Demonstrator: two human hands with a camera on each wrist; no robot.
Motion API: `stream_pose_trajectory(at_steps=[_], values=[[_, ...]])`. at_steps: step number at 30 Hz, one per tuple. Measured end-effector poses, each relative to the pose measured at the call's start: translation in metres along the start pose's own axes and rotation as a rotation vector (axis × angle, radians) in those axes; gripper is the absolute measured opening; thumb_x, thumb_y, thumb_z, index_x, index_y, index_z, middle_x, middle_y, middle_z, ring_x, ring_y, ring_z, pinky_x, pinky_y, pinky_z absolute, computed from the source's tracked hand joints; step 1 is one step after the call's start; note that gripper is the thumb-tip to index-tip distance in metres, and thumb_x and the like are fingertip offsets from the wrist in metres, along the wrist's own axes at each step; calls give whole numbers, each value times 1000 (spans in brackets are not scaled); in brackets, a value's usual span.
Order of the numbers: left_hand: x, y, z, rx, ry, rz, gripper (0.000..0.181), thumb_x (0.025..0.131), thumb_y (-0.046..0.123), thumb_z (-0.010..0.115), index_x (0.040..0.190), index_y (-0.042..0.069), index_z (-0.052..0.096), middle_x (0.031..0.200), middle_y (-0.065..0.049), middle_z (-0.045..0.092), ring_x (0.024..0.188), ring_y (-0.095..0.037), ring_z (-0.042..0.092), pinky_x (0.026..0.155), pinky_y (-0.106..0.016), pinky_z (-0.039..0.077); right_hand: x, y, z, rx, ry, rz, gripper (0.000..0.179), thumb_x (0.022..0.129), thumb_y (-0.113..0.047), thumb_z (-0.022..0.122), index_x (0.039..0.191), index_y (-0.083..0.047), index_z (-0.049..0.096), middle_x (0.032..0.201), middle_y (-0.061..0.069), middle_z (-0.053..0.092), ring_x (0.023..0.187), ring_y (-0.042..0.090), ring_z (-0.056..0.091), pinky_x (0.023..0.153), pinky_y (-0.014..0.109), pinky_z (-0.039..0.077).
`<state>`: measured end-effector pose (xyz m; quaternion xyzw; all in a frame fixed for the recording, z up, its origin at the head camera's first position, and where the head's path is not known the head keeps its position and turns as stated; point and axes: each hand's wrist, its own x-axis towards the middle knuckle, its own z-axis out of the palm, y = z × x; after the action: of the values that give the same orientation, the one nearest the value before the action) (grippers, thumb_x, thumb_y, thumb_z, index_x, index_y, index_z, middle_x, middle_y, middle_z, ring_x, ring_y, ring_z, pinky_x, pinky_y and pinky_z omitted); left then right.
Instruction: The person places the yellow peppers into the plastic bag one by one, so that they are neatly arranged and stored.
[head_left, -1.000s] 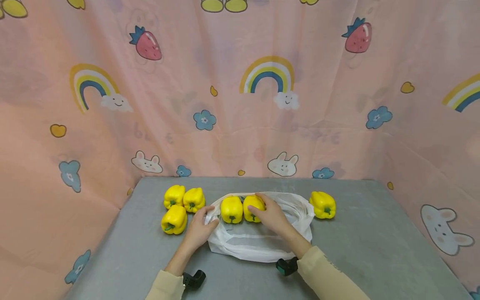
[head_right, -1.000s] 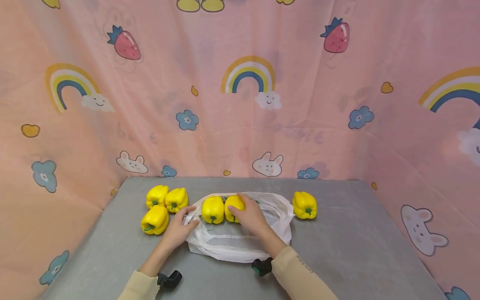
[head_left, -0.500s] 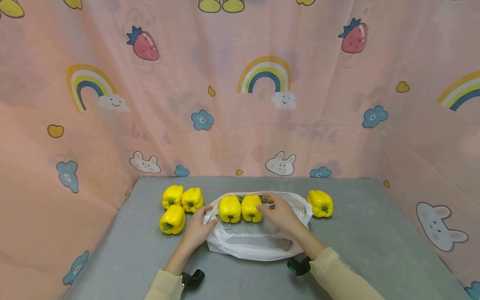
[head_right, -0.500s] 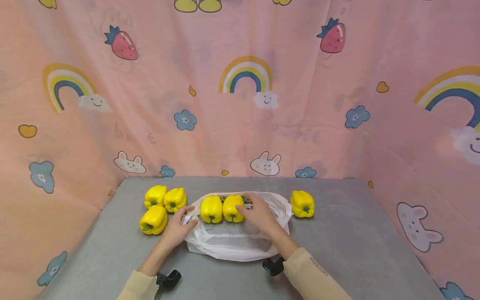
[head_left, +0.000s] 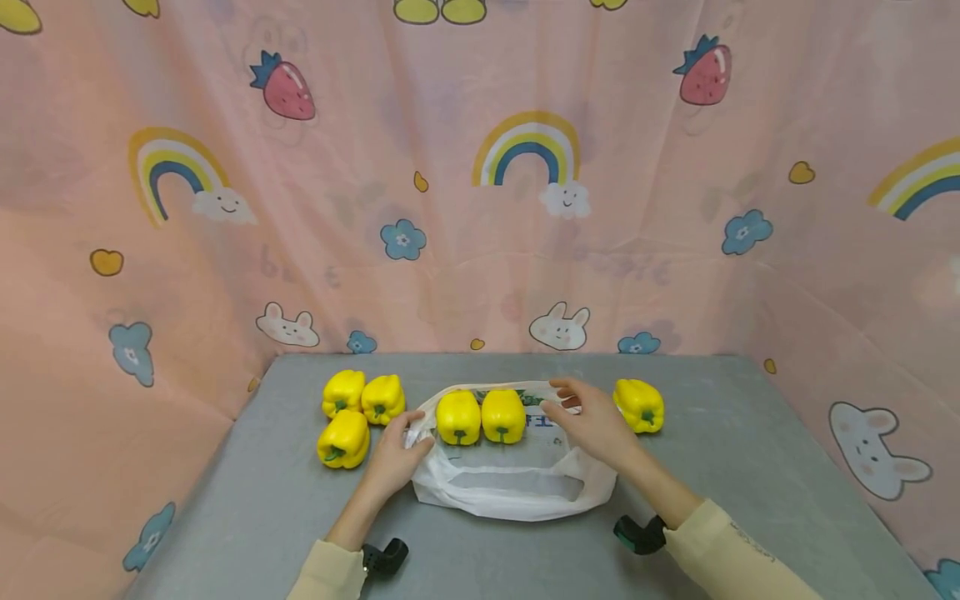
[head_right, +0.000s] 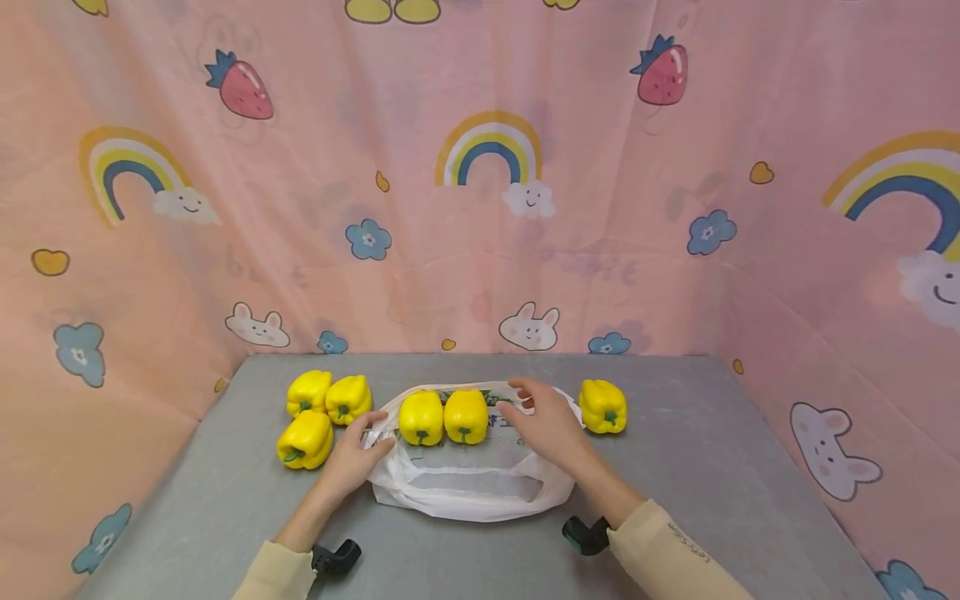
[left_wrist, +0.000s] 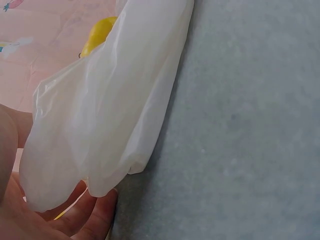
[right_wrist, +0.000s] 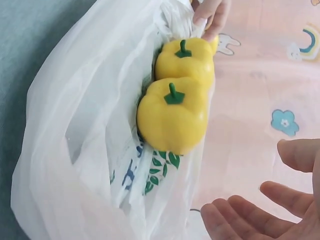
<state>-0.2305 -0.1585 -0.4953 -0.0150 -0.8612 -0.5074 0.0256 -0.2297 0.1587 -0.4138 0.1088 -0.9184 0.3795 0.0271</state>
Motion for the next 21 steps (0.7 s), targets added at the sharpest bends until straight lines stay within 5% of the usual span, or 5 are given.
stream_pose_trajectory(at_steps=[21], values=[[1,-2,0,0,-8,-20,48,97,20,67,141,6,54,147,-19,49,140,-38,41,114,-62,30,-5,44,-42,33,224,-117,43,101,-22,65,135,4,59,122,22,65,110,36,63,92,51,53]])
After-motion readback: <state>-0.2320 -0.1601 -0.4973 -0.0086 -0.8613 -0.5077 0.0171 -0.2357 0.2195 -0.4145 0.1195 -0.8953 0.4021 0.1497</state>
